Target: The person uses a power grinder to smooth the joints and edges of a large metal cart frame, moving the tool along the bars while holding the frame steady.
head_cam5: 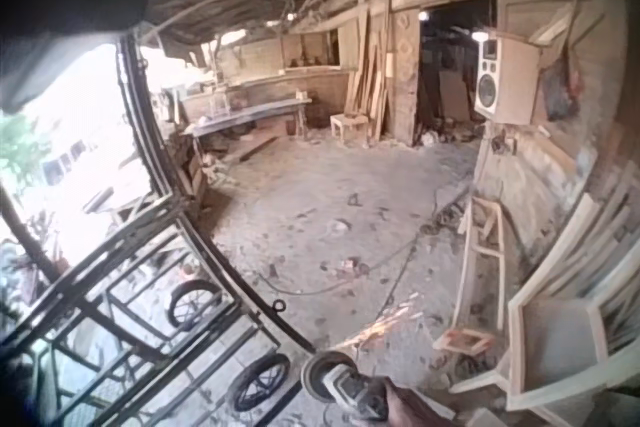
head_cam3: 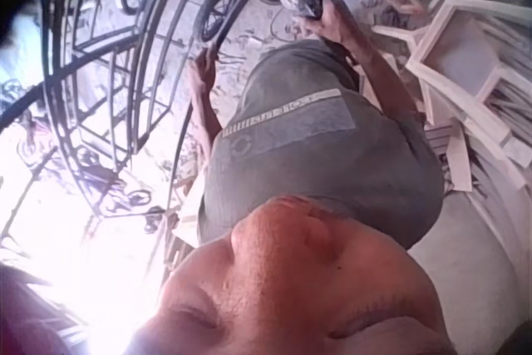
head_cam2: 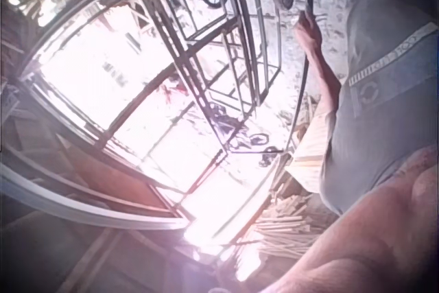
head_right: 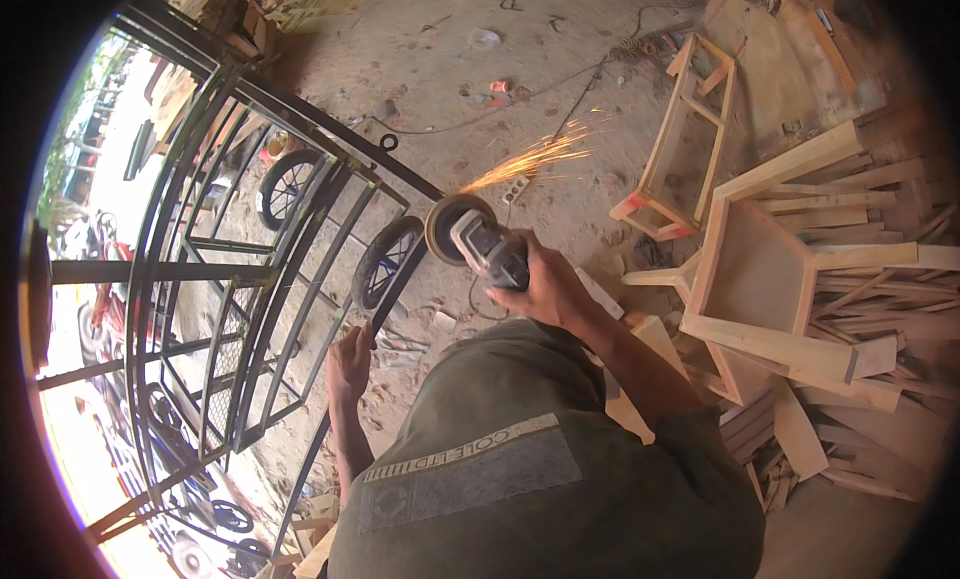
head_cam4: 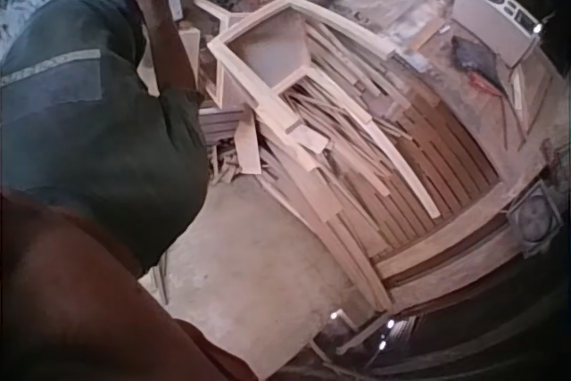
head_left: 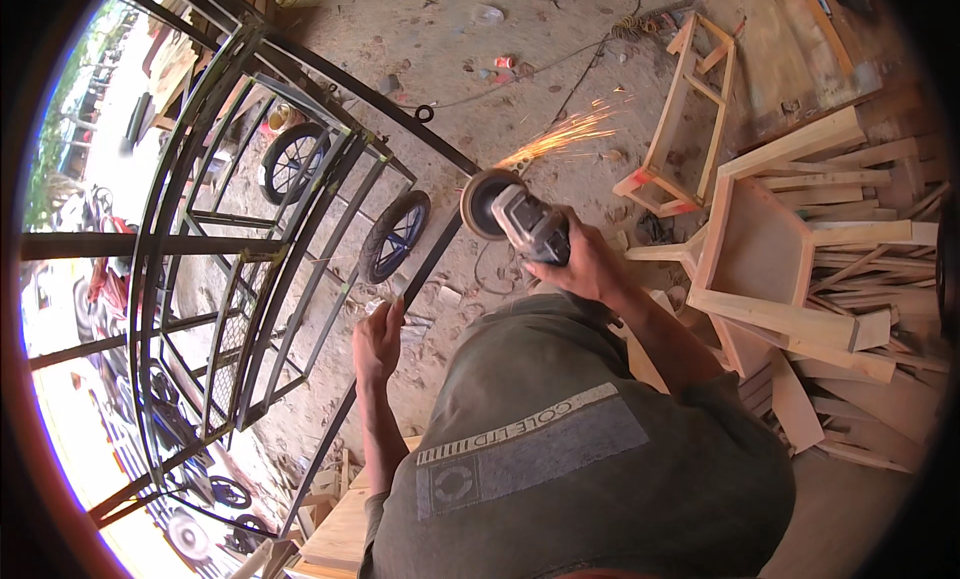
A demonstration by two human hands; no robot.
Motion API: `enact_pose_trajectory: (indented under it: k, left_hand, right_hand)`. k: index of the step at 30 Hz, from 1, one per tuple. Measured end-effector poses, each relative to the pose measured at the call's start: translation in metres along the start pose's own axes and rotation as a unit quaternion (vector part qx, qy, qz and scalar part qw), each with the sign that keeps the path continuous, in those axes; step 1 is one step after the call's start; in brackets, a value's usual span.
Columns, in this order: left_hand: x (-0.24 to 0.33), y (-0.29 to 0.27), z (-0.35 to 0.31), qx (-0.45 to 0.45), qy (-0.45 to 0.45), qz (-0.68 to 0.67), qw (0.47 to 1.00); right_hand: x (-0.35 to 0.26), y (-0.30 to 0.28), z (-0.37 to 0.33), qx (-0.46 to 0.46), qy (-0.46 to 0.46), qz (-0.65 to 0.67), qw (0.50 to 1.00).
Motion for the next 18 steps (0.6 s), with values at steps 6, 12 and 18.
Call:
enact_pose_trajectory:
  k: [6, 12, 18]
  left_hand:
    - [-0.008, 0.002, 0.003, 0.004, 0.000, 0.006, 1.000]
    - [-0.011, 0.000, 0.007, 0.020, 0.011, 0.003, 1.000]
    - [-0.022, 0.000, 0.011, 0.005, -0.033, 0.009, 0.999]
  right_hand:
    - [0.004, -0.008, 0.007, 0.019, -0.005, -0.029, 0.999]
    - [0.003, -0.029, 0.020, 0.034, -0.015, -0.087, 0.996]
    - [0.005, -0.030, 0.026, 0.002, -0.024, -0.054, 0.998]
Point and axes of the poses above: each hand's wrist, its own z-axis towards the middle knuckle, its own y-axis out of the palm, x = y × z, the point moved 8 cm from there along z, towards the middle knuckle, and after that the axes turned 10 degrees about -x, right-handed, at the moved point
